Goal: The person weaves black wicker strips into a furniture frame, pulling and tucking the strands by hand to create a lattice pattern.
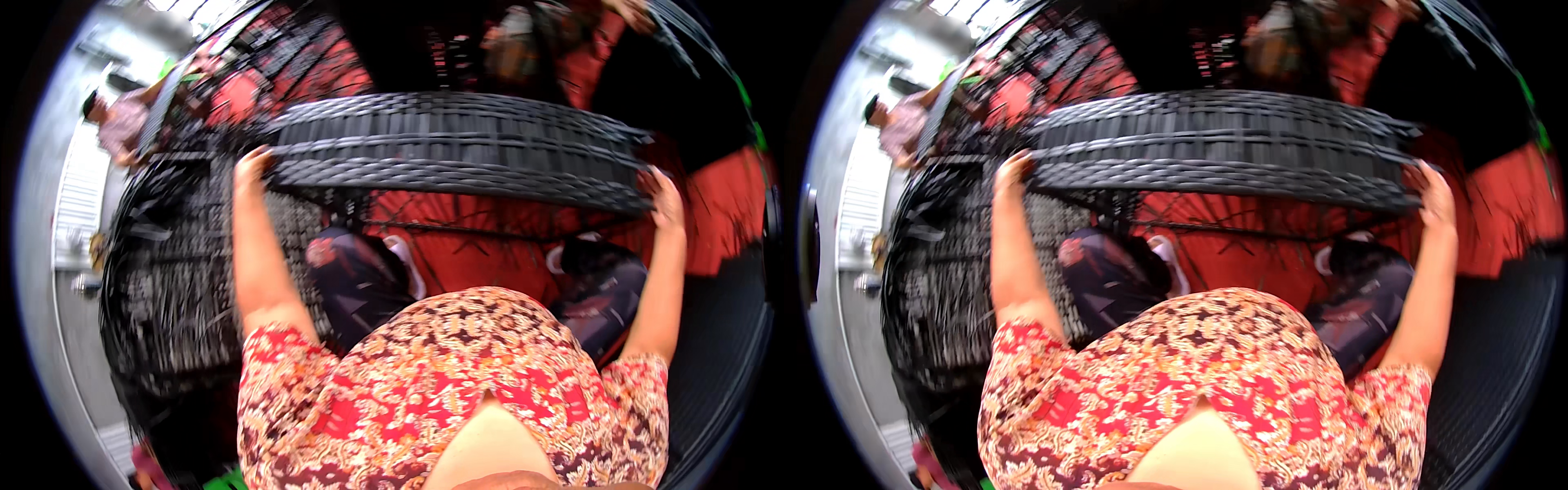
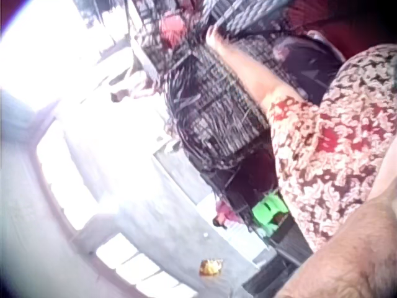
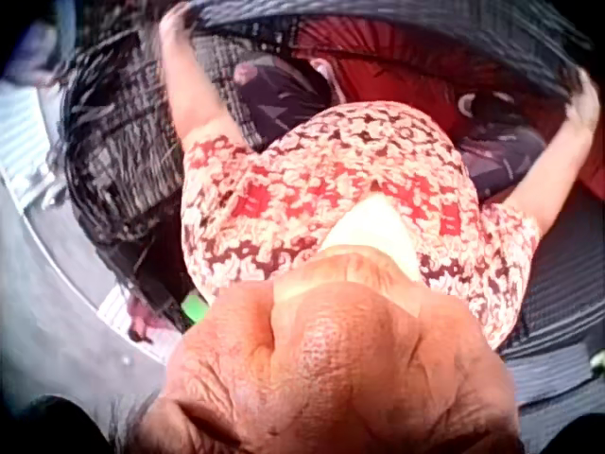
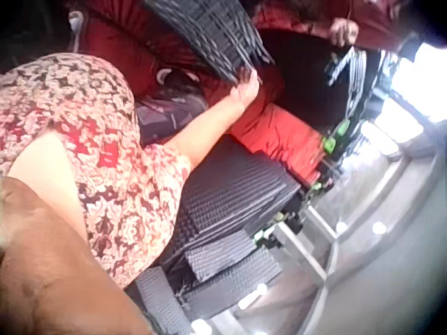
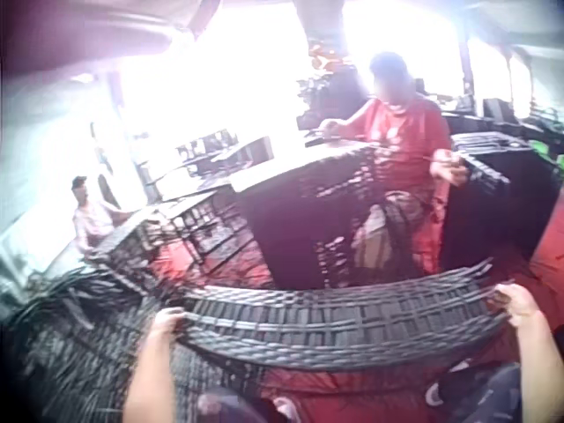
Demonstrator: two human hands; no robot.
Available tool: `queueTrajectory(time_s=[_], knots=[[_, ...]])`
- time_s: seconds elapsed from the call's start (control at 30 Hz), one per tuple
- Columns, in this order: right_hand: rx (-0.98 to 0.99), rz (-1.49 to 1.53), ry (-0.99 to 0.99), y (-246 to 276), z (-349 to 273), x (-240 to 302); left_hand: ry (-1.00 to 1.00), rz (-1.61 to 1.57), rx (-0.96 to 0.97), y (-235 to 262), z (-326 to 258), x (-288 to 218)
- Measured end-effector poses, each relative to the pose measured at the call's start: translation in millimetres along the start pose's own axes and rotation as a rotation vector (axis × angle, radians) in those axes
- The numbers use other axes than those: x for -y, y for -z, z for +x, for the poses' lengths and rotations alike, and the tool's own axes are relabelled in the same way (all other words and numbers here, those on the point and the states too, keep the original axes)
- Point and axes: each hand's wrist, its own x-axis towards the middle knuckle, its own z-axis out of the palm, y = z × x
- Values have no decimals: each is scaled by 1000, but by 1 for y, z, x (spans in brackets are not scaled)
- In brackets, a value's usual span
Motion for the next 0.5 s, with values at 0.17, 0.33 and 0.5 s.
queueTrajectory(time_s=[0.17, 0.33, 0.5], knots=[[-47, 52, -97, 33, 16, -12, 16, -132, -39, -15, -13, -5], [-50, 37, -89, 22, 9, -8, 2, -142, -13, -14, -32, -16], [-96, 46, -103, 29, 0, -11, 38, -136, -41, -16, -25, -17]])
